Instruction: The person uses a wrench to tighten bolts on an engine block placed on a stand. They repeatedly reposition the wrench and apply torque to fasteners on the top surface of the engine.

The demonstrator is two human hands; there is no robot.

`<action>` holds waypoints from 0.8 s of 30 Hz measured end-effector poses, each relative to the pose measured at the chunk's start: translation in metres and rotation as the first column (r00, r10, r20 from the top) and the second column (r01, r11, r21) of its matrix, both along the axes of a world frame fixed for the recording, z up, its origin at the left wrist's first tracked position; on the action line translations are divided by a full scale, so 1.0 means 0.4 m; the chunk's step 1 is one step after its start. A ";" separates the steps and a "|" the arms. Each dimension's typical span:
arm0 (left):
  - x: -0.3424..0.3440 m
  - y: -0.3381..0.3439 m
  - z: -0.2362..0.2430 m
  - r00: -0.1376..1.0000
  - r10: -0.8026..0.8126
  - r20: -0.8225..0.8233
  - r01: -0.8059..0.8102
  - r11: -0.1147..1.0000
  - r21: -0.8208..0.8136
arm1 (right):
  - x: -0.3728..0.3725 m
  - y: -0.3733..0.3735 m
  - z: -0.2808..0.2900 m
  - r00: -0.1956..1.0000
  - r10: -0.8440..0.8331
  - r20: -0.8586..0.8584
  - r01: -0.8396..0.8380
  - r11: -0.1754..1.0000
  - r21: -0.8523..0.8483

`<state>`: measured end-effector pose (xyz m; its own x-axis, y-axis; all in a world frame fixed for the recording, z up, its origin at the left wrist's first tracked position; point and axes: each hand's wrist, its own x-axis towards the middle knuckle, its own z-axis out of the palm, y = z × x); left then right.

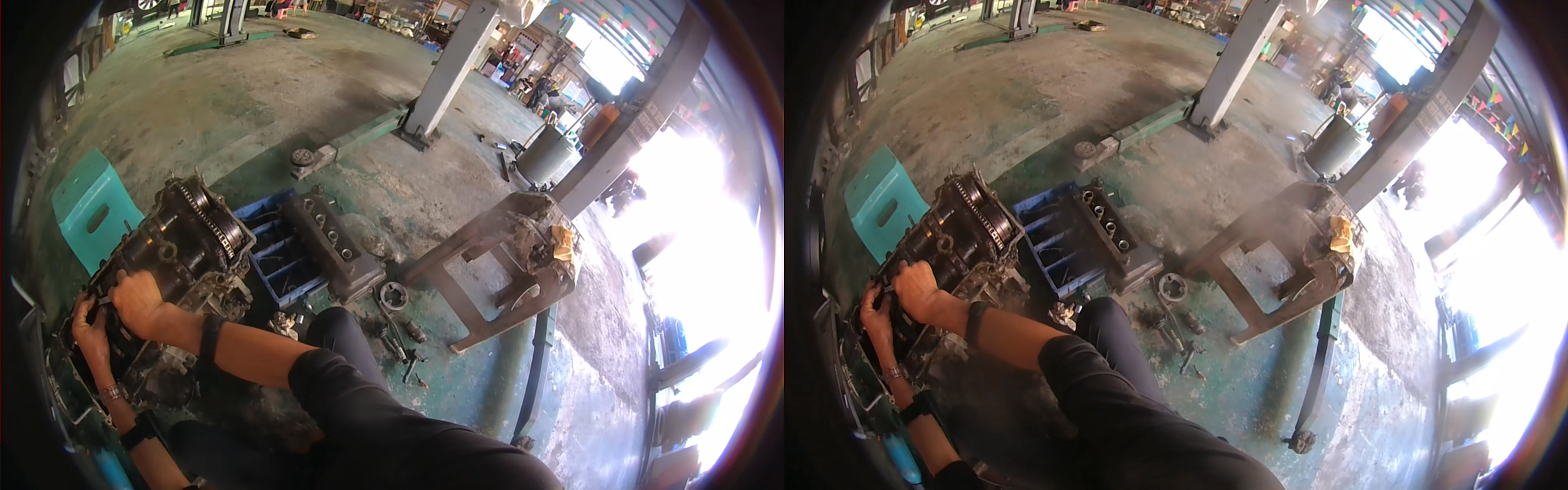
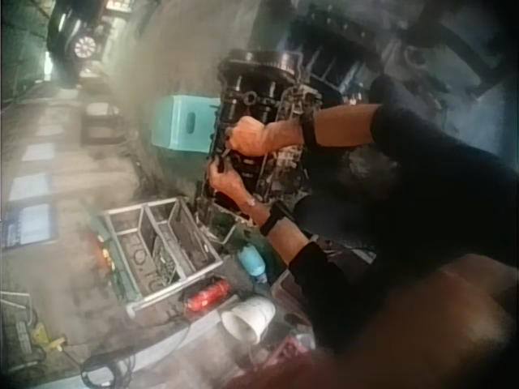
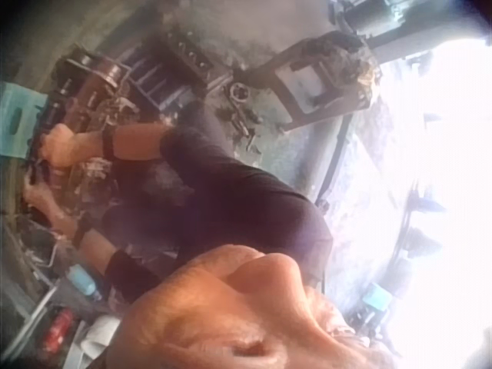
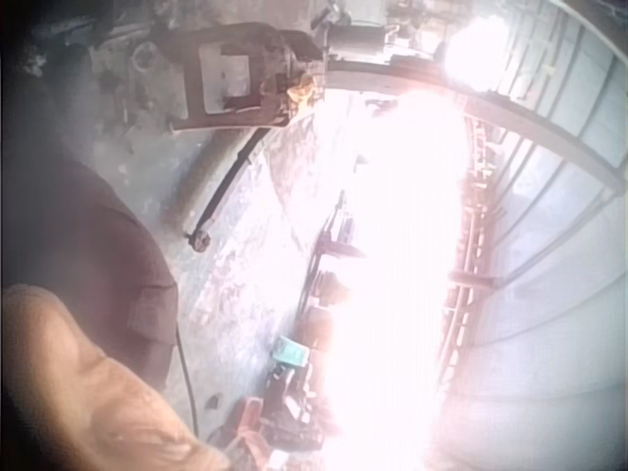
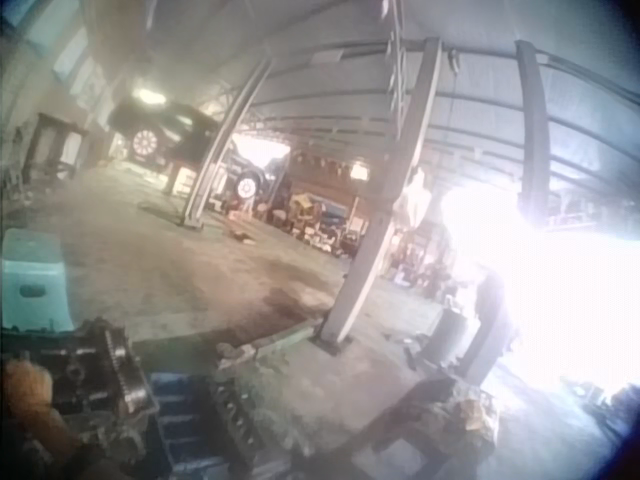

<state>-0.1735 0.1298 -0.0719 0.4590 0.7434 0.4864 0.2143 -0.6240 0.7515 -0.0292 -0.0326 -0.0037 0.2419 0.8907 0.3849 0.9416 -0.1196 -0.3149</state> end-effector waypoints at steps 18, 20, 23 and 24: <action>0.009 0.014 -0.019 0.998 0.066 0.008 -0.066 0.987 0.145 | -0.014 0.036 -0.031 0.993 -0.112 -0.031 0.114 0.993 0.045; 0.009 0.005 -0.005 0.997 0.072 -0.025 -0.068 0.989 0.131 | -0.021 0.035 -0.018 0.991 -0.126 -0.035 0.128 0.990 0.063; 0.015 -0.034 0.030 0.986 0.136 -0.091 -0.115 0.971 0.210 | -0.020 0.011 0.016 0.989 -0.151 -0.005 0.151 0.988 0.010; 0.017 -0.050 0.046 0.985 0.148 -0.092 -0.126 0.969 0.211 | -0.019 0.004 0.029 0.992 -0.123 0.003 0.122 0.987 -0.104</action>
